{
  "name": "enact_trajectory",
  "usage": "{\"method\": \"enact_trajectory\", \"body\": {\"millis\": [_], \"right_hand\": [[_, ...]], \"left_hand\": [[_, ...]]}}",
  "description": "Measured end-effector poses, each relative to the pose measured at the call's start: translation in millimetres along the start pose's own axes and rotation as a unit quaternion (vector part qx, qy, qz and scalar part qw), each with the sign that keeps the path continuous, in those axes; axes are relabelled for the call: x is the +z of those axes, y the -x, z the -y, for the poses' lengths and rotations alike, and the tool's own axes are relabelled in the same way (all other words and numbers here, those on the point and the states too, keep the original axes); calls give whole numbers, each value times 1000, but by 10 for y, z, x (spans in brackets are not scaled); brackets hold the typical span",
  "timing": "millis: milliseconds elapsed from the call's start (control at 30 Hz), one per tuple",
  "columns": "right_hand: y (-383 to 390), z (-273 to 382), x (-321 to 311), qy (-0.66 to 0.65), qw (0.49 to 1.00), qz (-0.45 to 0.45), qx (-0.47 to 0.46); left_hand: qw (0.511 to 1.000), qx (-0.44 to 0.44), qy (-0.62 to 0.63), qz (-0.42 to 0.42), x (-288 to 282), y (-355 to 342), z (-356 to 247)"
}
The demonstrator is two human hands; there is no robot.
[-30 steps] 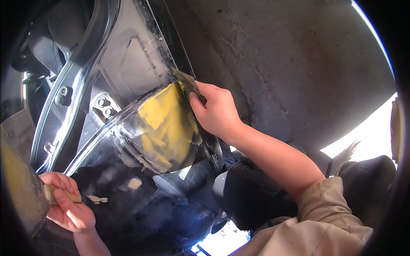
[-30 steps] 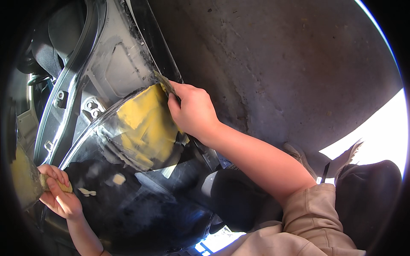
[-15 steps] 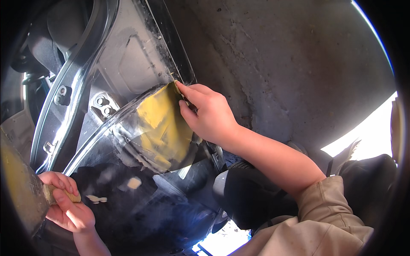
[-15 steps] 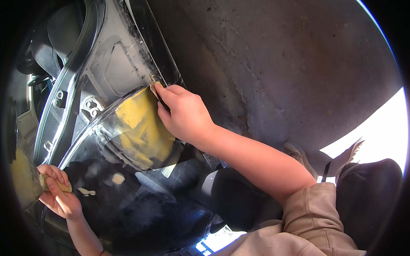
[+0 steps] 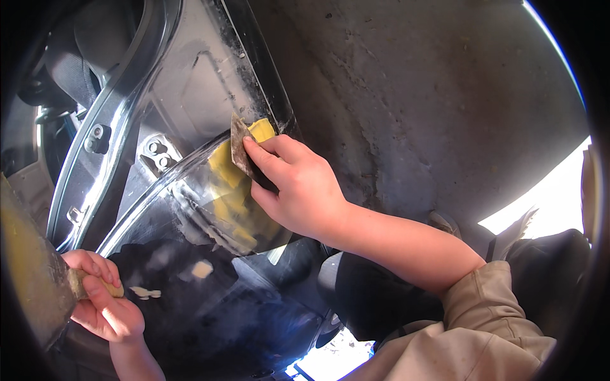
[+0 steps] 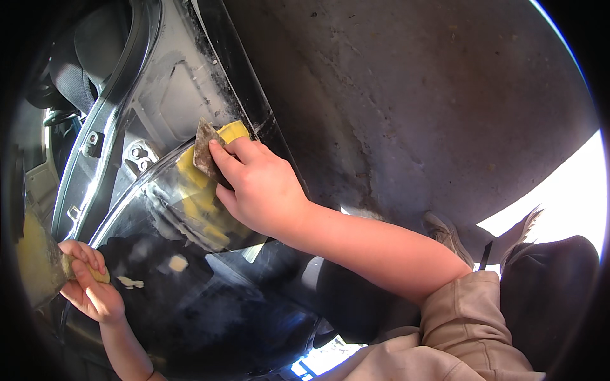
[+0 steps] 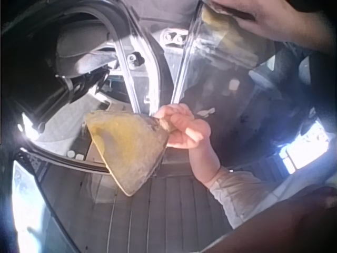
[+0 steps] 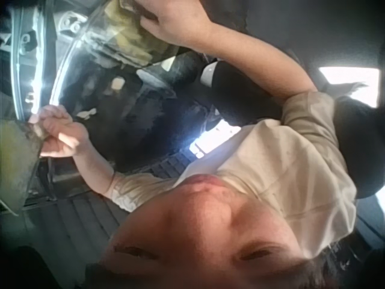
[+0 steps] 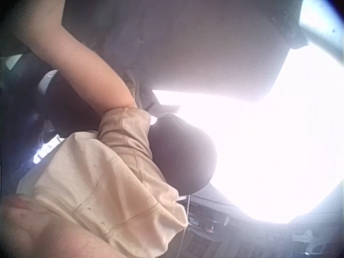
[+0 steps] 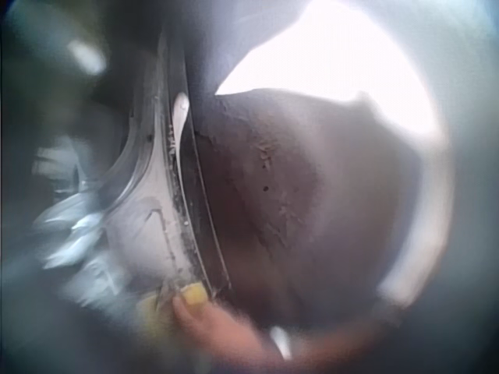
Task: The person applies yellow body filler to a damaged area on a car door using a putty knife, then smooths and levels the surface with a sanding block. The person repeatedly adds filler and sands the area to achieve a flush finish.
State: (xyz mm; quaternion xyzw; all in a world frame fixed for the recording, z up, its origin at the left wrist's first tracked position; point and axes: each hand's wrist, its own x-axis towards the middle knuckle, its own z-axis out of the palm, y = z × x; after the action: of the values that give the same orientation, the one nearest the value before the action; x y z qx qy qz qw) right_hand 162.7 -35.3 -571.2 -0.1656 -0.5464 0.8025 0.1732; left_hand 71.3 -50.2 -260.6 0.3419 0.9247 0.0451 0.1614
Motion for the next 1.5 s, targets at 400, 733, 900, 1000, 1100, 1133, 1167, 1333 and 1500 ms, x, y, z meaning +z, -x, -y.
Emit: {"method": "enact_trajectory", "body": {"millis": [400,733,900,1000,1100,1133,1167,1333,1500], "right_hand": [[98,266,33,-6,999,22,-45],[156,429,-65,-21,992,53,-109],[71,412,-310,-108,988,-7,-110],[-42,333,-473,-180,979,-80,-55],[-60,395,-607,-300,948,-104,-32],[-70,448,-680,-336,935,-104,-31],[-59,522,-717,-343,932,-105,-58],[-17,1027,-996,-303,927,-88,-201],[121,1322,-1180,-112,941,3,-319]], "left_hand": [[1000,1,-7,-3,4,-7,1],[1000,-11,-2,-20,34,-49,-33],[997,-21,73,3,-26,-48,9],[978,-109,175,6,18,-21,-106],[934,-216,262,107,-78,16,-194],[928,-212,259,162,-70,17,-218],[920,-206,256,215,-42,30,-242],[890,-259,163,338,-11,85,-466],[915,-205,176,301,-39,207,-526]]}}
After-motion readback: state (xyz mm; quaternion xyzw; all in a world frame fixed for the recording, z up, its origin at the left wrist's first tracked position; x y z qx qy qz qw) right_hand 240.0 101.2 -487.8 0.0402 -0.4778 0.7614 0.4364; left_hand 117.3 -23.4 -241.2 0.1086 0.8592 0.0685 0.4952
